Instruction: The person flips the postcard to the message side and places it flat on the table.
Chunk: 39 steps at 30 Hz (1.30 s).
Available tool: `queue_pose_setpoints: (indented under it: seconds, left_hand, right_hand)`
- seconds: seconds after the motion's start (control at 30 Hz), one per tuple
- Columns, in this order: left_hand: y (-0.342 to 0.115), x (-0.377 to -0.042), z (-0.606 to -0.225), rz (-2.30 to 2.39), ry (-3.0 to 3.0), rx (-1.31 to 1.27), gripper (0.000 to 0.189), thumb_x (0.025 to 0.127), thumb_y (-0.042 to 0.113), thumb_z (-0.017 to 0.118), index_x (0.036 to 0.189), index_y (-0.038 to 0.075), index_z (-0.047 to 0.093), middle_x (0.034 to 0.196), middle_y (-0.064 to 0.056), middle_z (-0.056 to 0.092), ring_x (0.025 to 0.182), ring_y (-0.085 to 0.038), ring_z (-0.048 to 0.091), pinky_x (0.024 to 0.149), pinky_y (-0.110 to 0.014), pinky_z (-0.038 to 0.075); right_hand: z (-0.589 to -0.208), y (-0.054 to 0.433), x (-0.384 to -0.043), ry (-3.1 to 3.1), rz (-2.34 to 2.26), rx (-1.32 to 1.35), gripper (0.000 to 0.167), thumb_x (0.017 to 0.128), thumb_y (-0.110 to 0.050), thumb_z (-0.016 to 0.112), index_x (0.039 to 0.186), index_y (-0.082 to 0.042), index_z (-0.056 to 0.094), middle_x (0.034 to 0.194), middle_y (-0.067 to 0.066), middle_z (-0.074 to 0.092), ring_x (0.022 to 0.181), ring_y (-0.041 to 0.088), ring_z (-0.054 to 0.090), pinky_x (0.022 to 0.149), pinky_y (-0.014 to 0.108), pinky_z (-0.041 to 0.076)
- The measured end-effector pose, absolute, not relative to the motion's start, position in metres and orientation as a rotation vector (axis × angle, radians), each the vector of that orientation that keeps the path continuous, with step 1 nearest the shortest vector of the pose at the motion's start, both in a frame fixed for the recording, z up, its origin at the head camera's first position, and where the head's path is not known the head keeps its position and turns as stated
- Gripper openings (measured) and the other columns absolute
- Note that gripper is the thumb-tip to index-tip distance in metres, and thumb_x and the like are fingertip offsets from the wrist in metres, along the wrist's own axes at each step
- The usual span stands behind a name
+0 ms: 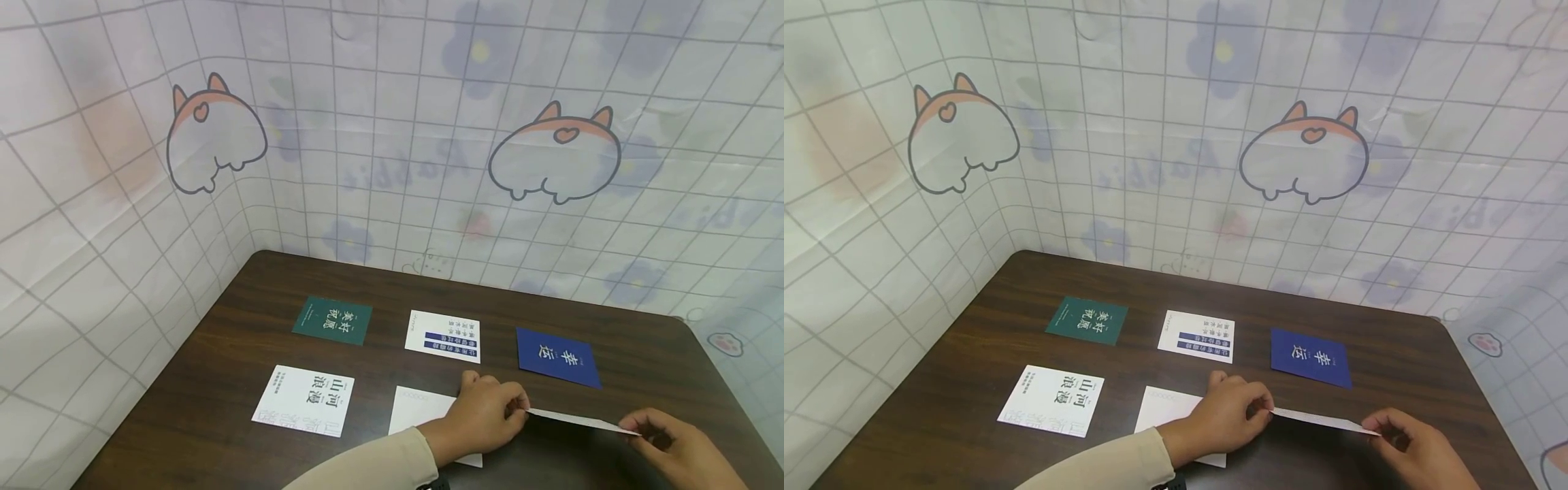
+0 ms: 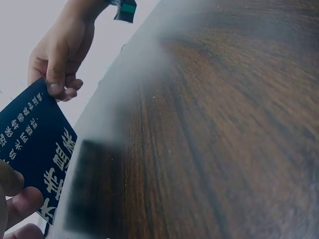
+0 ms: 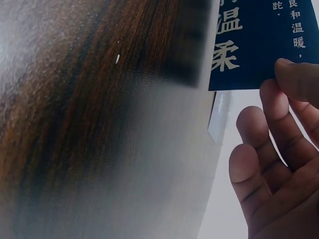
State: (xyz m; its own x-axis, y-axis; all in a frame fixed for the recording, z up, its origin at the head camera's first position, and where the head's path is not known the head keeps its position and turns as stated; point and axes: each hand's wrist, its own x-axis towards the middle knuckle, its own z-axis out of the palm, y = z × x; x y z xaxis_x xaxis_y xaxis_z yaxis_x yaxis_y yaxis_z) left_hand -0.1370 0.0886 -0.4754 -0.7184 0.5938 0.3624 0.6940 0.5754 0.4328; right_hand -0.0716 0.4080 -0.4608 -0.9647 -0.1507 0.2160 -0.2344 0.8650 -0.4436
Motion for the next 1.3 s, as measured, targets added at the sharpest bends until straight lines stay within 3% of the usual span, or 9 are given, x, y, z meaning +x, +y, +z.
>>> queue_pose_setpoints:
  seconds: [0.33, 0.5, 0.63, 0.73, 0.97, 1.3]
  left_hand:
    - [0.0870, -0.1393, -0.4733, -0.830, -2.654, -1.061, 0.005, 0.094, 0.025, 0.071, 0.095, 0.030, 0.071, 0.077, 0.026, 0.059, 0.076, 0.007, 0.043, 0.081, -0.028, 0.027]
    - [0.0877, -0.1394, -0.4749, -0.824, -2.667, -1.071, 0.007, 0.093, 0.026, 0.074, 0.095, 0.032, 0.071, 0.078, 0.028, 0.058, 0.077, 0.009, 0.043, 0.080, -0.028, 0.027]
    - [0.0872, -0.1392, -0.4750, -0.827, -2.681, -1.072, 0.009, 0.091, 0.026, 0.075, 0.096, 0.033, 0.073, 0.079, 0.029, 0.059, 0.079, 0.009, 0.044, 0.081, -0.028, 0.027]
    - [0.0868, -0.1390, -0.4744, -0.827, -2.685, -1.072, 0.010, 0.090, 0.026, 0.076, 0.096, 0.033, 0.074, 0.079, 0.030, 0.060, 0.080, 0.009, 0.045, 0.081, -0.028, 0.027]
    - [0.0869, -0.1384, -0.4752, -0.859, -2.668, -1.106, 0.014, 0.090, 0.022, 0.070, 0.097, 0.033, 0.078, 0.082, 0.030, 0.064, 0.084, 0.009, 0.047, 0.081, -0.028, 0.027]
    - [0.0855, -0.1387, -0.4740, -0.910, -2.701, -1.181, 0.008, 0.097, 0.036, 0.068, 0.097, 0.033, 0.075, 0.078, 0.033, 0.058, 0.085, 0.009, 0.046, 0.083, -0.032, 0.026]
  right_hand:
    - [-0.4603, 0.4098, -0.0749, -2.886, 0.691, 0.311, 0.034, 0.077, 0.010, 0.080, 0.098, -0.015, 0.071, 0.086, -0.019, 0.062, 0.074, -0.003, 0.054, 0.058, 0.025, 0.048]
    - [-0.4565, 0.4091, -0.0758, -2.974, 0.707, 0.255, 0.028, 0.087, 0.008, 0.073, 0.105, -0.013, 0.072, 0.094, -0.009, 0.068, 0.077, -0.003, 0.056, 0.063, 0.025, 0.050]
    - [-0.4529, 0.4101, -0.0760, -3.096, 0.807, 0.149, 0.017, 0.101, -0.009, 0.064, 0.117, -0.009, 0.070, 0.107, 0.002, 0.071, 0.082, 0.000, 0.060, 0.067, 0.025, 0.052]
    - [-0.4514, 0.4114, -0.0753, -3.154, 0.869, 0.089, 0.024, 0.104, -0.019, 0.061, 0.125, -0.008, 0.068, 0.111, 0.004, 0.071, 0.085, 0.001, 0.062, 0.069, 0.026, 0.053]
    - [-0.4544, 0.4095, -0.0728, -3.151, 0.873, 0.083, 0.030, 0.100, -0.013, 0.067, 0.128, -0.004, 0.067, 0.098, -0.003, 0.067, 0.079, 0.001, 0.057, 0.067, 0.026, 0.052]
    - [-0.4606, 0.4092, -0.0726, -3.190, 0.820, 0.062, 0.032, 0.097, -0.016, 0.070, 0.128, -0.007, 0.068, 0.092, -0.004, 0.061, 0.075, 0.003, 0.051, 0.065, 0.026, 0.048]
